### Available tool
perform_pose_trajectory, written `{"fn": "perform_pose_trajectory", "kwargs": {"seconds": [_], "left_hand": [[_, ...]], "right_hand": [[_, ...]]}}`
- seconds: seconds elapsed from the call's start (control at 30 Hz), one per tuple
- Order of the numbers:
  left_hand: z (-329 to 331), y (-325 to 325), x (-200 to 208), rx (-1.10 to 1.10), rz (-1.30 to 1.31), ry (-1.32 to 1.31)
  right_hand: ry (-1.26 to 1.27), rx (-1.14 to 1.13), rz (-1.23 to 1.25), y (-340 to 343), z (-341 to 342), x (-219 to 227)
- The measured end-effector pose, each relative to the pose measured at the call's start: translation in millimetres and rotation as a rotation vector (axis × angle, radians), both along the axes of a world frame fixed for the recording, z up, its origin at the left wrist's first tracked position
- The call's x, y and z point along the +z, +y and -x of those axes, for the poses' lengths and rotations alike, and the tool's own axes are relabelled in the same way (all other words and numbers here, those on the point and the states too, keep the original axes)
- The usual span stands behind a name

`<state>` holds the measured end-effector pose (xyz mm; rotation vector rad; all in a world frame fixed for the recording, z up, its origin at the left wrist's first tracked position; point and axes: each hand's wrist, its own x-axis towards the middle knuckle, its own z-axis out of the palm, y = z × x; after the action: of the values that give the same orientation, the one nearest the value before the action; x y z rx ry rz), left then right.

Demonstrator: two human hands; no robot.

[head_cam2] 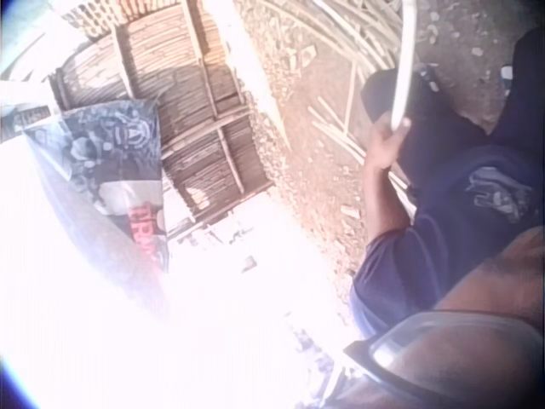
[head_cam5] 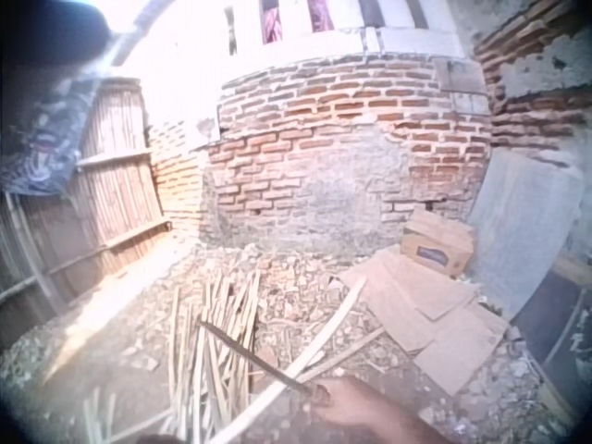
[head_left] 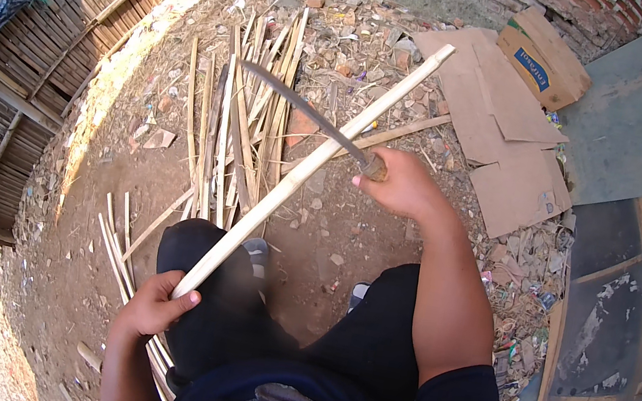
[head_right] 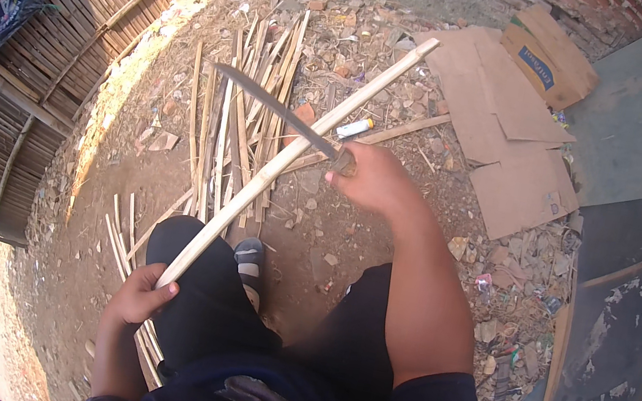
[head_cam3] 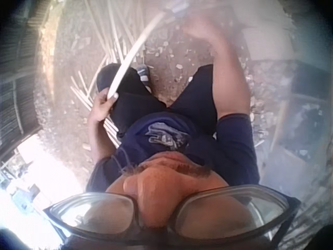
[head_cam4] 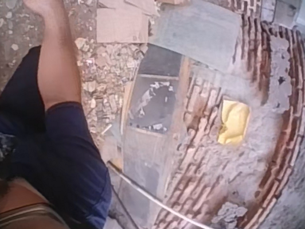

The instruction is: The person is using a blade to shave the outer layer off a bamboo stick, working down the length of the stick.

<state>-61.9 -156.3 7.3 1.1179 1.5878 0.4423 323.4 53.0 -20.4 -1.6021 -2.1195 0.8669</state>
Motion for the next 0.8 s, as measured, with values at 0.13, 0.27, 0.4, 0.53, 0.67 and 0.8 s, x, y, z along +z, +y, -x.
{"fn": "perform_pose_trajectory", "kwargs": {"seconds": [0.13, 0.27, 0.4, 0.53, 0.67, 0.8], "left_hand": [[-1.9, 3.5, 5.3, -0.039, 0.022, 0.030], [-1.3, 1.4, 7.1, -0.047, 0.012, 0.048], [-2.3, 0.4, 6.5, 0.016, 0.028, -0.007], [-1.3, 3.7, 2.4, -0.038, 0.014, 0.018], [-5.0, 1.8, 3.9, 0.014, 0.022, -0.021], [-1.4, 1.3, 4.0, 0.010, 0.038, -0.032]], "right_hand": [[-0.174, 0.435, -0.005, -31.9, 38.5, 10.4], [-0.131, 0.505, 0.083, -33.7, 36.4, 23.2], [0.065, -0.069, 0.104, 17.9, -24.4, -8.1], [0.153, -0.449, -0.015, 29.4, -48.9, -23.4], [0.112, -0.117, -0.036, 10.9, -27.9, -13.5], [-0.096, 0.357, 0.025, -14.3, 15.1, 4.7]]}}
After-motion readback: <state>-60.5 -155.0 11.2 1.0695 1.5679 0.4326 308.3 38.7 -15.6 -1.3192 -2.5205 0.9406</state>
